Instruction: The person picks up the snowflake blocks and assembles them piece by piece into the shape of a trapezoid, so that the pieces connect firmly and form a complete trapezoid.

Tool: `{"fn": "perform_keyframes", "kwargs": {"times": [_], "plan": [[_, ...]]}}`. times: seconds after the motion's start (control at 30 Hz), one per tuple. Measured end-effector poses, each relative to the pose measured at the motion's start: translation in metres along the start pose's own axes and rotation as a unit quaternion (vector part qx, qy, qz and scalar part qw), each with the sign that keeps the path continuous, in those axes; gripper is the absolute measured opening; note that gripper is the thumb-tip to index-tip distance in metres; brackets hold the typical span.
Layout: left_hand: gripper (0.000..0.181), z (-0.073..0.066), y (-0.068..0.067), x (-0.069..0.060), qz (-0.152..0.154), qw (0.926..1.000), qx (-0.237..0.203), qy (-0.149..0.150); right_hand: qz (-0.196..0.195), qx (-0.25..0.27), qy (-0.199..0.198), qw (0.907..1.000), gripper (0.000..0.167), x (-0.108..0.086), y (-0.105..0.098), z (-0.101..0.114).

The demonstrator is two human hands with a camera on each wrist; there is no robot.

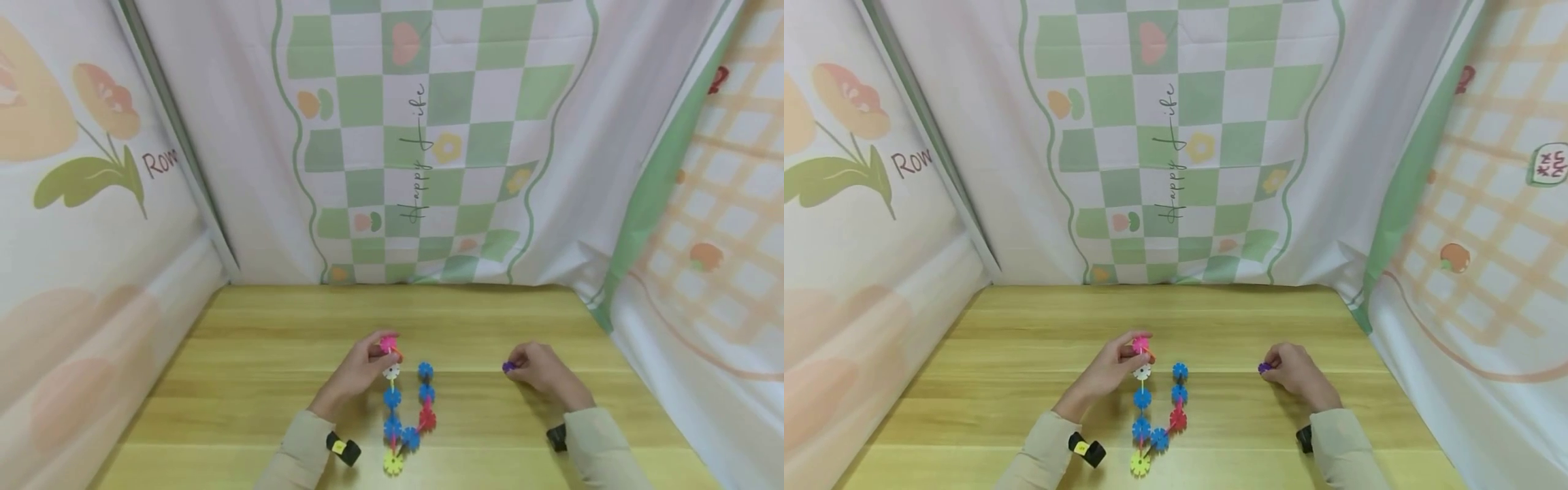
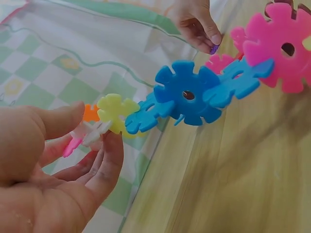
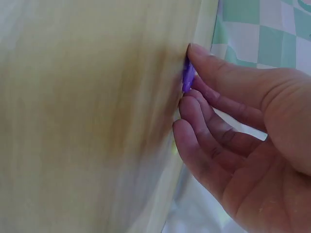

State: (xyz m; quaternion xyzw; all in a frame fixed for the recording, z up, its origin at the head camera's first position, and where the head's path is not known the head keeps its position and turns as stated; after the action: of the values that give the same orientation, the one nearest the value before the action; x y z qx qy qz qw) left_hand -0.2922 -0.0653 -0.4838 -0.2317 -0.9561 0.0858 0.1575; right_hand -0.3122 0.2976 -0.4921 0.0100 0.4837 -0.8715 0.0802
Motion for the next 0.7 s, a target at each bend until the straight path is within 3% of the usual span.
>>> {"fn": "perform_keyframes", "kwargs": {"times": [0.2, 0.5, 0.7], "plan": [[0.045, 0.001, -0.001, 0.000, -0.009, 0.9998, 0.003, -0.017, -0.009, 0.053, -0.006, 0.9985, 0.016, 0.000, 0.006, 0.013], [0.041, 0.002, -0.007, 0.000, -0.063, 0.9974, -0.008, -0.032, 0.021, 0.151, -0.028, 0.9879, 0.015, 0.013, 0.028, 0.073], [0.043, 0.004, -0.009, 0.000, -0.071, 0.9969, -0.023, -0.025, 0.058, 0.201, -0.052, 0.9764, 0.017, 0.018, 0.044, 0.113]]}}
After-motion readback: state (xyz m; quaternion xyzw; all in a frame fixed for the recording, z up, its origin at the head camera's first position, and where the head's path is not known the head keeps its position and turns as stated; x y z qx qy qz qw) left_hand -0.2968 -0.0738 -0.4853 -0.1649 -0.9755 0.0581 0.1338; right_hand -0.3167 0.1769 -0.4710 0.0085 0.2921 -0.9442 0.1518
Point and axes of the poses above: each hand's wrist, its own x-axis towards the middle knuckle, its own y-axis out of the palm, z = x × y, the point moved 6 cm from there along x, towards the middle knuckle, and after that the axes turned 9 degrees about y, right-handed, at the moved point
